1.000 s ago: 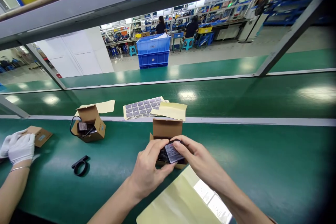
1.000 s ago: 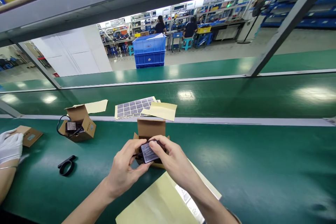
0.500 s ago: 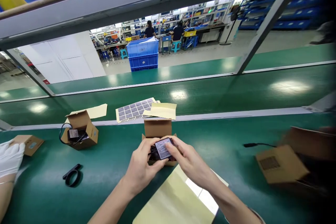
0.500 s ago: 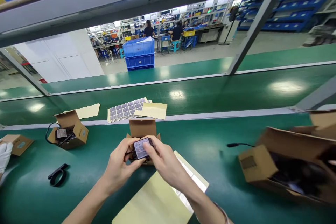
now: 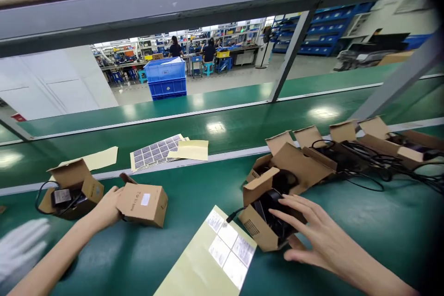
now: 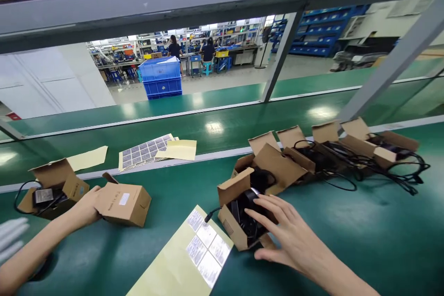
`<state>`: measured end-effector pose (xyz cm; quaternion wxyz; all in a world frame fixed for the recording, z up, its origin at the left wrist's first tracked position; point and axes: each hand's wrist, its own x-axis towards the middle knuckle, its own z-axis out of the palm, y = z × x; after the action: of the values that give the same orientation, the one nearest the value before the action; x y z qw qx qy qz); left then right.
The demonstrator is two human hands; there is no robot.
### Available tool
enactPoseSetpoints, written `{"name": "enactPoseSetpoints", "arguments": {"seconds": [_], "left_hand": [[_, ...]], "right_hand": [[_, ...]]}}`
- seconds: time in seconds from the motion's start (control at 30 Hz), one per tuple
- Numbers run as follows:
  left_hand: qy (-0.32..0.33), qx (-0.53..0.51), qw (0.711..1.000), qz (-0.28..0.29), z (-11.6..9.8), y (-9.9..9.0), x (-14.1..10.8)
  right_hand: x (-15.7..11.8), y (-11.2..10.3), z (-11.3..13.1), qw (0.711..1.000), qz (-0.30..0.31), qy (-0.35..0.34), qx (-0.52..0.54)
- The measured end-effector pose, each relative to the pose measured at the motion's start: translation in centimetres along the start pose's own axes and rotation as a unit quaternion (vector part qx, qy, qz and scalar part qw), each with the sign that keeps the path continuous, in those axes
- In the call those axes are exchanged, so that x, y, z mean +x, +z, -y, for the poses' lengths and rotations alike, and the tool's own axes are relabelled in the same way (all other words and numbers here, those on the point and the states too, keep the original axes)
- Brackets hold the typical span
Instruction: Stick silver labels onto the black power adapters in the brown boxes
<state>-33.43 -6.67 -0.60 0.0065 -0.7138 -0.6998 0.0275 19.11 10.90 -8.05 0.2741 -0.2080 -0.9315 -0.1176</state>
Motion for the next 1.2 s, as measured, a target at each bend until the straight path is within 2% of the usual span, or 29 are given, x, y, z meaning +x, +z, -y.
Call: {"name": "enactPoseSetpoints", "arguments": {"seconds": [0.07,0.13,0.2,0.27,0.33,0.4,0.43,0.47,0.57,0.63,0.73,0.83,0.93,1.0,1.1,1.2], "left_hand": [[-0.023,-0.03,0.999,0.017,0.3,0.0,-0.3],[-0.034,-0.056,0.997,0.03,-0.9,-0.6,0.0],[-0.024,-0.066,0.997,0.041,-3.0,-1.4,0.9],[-0.01,-0.061,0.996,0.058,-5.2,-2.2,1.9],[0.004,-0.058,0.995,0.075,-7.2,-2.9,2.8],[0.026,-0.044,0.994,0.097,-8.9,-3.3,3.4],[0.036,-0.036,0.993,0.108,-9.7,-3.4,3.6],[0.045,-0.029,0.991,0.119,-10.5,-3.5,3.7],[0.056,-0.033,0.989,0.136,-12.4,-3.4,3.7],[0.047,-0.054,0.988,0.138,-13.4,-3.4,3.2],[0.008,-0.103,0.987,0.124,-13.9,-3.8,1.9],[-0.024,-0.156,0.984,0.083,-12.4,-4.8,0.4],[-0.03,-0.139,0.989,0.049,-8.9,-5.3,-1.1],[-0.051,-0.092,0.993,0.055,-5.8,-4.9,-2.0],[-0.113,-0.044,0.99,0.075,-0.6,-3.9,-3.7],[-0.196,0.001,0.978,0.064,3.8,-4.6,-6.1]], "right_hand": [[1.1,2.1,0.1,0.999,-0.03,-0.02,-0.015],[2.8,3.4,-0.1,0.998,-0.05,-0.012,-0.027],[4.7,3.5,-0.3,0.998,-0.051,-0.004,-0.03],[6.7,2.7,0.4,0.998,-0.056,0.014,-0.026],[8.5,1.6,2.7,0.995,-0.078,0.064,-0.006],[10.2,1.0,6.9,0.988,-0.09,0.12,0.048],[11.0,1.1,9.6,0.987,-0.066,0.113,0.09],[11.7,1.4,12.3,0.985,-0.016,0.107,0.131],[13.8,2.8,18.9,0.985,0.003,0.115,0.13],[14.8,3.3,20.6,0.984,0.011,0.129,0.126],[15.5,3.5,19.6,0.961,0.041,0.13,0.242],[15.9,4.9,17.6,0.911,0.045,0.097,0.399],[17.8,9.1,18.0,0.847,0.037,0.058,0.526],[20.3,12.8,19.9,0.814,0.047,0.031,0.577],[25.4,17.1,24.7,0.801,0.055,-0.017,0.596],[30.3,18.1,30.1,0.807,0.064,-0.055,0.585]]}}
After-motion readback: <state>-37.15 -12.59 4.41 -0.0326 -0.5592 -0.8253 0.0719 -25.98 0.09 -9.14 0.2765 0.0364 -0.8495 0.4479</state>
